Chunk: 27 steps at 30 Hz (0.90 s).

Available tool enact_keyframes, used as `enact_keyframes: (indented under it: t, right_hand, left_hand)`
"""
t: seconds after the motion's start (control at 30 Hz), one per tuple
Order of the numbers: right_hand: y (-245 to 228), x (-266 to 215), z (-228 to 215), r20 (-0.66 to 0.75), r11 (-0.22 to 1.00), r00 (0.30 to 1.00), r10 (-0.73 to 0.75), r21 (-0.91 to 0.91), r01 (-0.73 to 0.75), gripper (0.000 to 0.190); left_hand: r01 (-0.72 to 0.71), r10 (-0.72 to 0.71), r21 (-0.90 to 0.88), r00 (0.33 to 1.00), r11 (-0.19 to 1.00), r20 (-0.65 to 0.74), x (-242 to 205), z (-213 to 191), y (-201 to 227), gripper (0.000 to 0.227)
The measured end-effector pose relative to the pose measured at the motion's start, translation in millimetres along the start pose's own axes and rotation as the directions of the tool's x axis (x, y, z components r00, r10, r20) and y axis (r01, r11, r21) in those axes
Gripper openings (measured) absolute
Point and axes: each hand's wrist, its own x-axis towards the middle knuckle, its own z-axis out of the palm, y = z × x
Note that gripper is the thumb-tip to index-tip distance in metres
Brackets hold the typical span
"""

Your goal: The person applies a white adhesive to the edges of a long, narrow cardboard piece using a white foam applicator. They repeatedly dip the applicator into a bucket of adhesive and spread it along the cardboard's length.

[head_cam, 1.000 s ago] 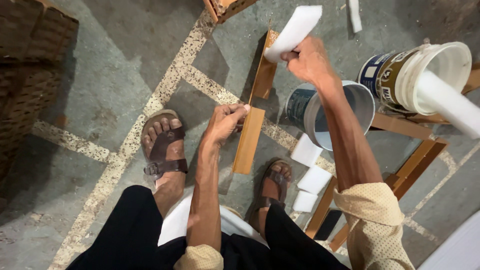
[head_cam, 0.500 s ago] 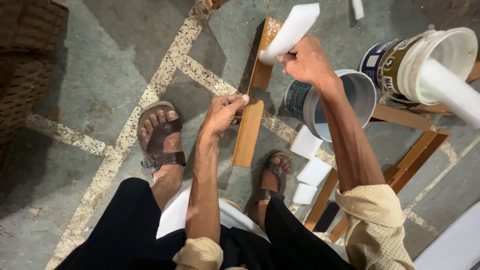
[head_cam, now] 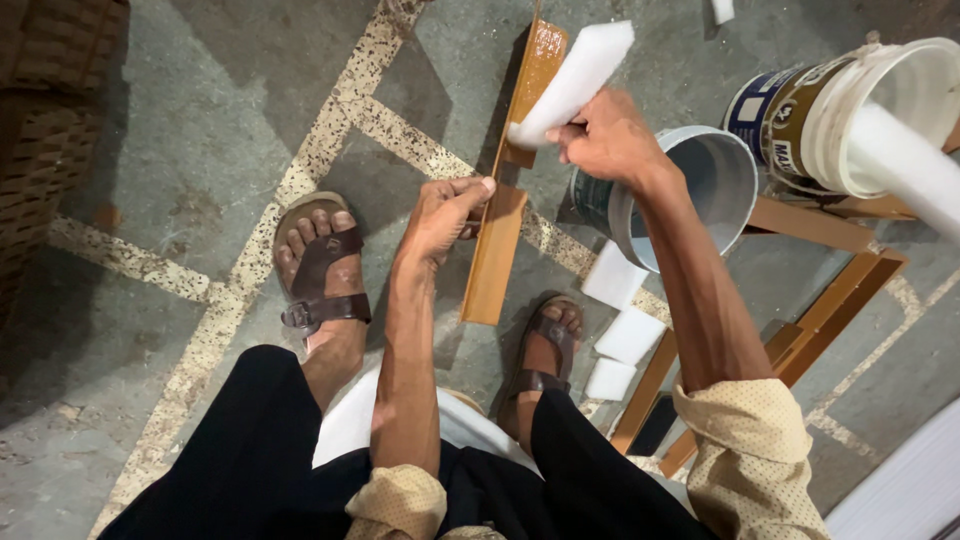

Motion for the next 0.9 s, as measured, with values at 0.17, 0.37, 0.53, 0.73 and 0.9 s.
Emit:
enact_keyframes:
  t: [0.17, 0.37, 0.53, 0.73, 0.9]
  right_hand:
    - [-7, -6, -1, 0.022, 0.999, 1.0, -0.022, -0.05, 0.023, 0.017]
    - [-27, -13, -6, 0.051, 0.997, 0.996, -0.07, -0.025, 0.071, 0.018]
    - [-45, -18, -27, 0.13, 0.999, 0.99, 0.044, -0.036, -0.04, 0.017]
    - [-50, -52, -60, -0.013, 0.995, 0.999, -0.038, 0.087, 0.039, 0.013]
    - [-52, -72, -12, -0.093, 0.99, 0.99, -0.108, 0.078, 0.115, 0.012]
  left_hand:
    - [-0.057, 0.058, 0.021, 0.998, 0.998, -0.028, -2, 0, 2, 0.034]
    - [-0.138, 0.138, -0.001, 0.99, 0.99, -0.043, -7, 2, 13, 0.034]
    - [-0.152, 0.15, -0.017, 0.986, 0.988, -0.071, -14, 6, 27, 0.036]
    - [-0.127, 0.12, -0.14, 0.991, 0.982, -0.059, -12, -2, 34, 0.039]
    - [-0.119, 0.116, -0.159, 0.993, 0.98, -0.026, -10, -6, 24, 0.042]
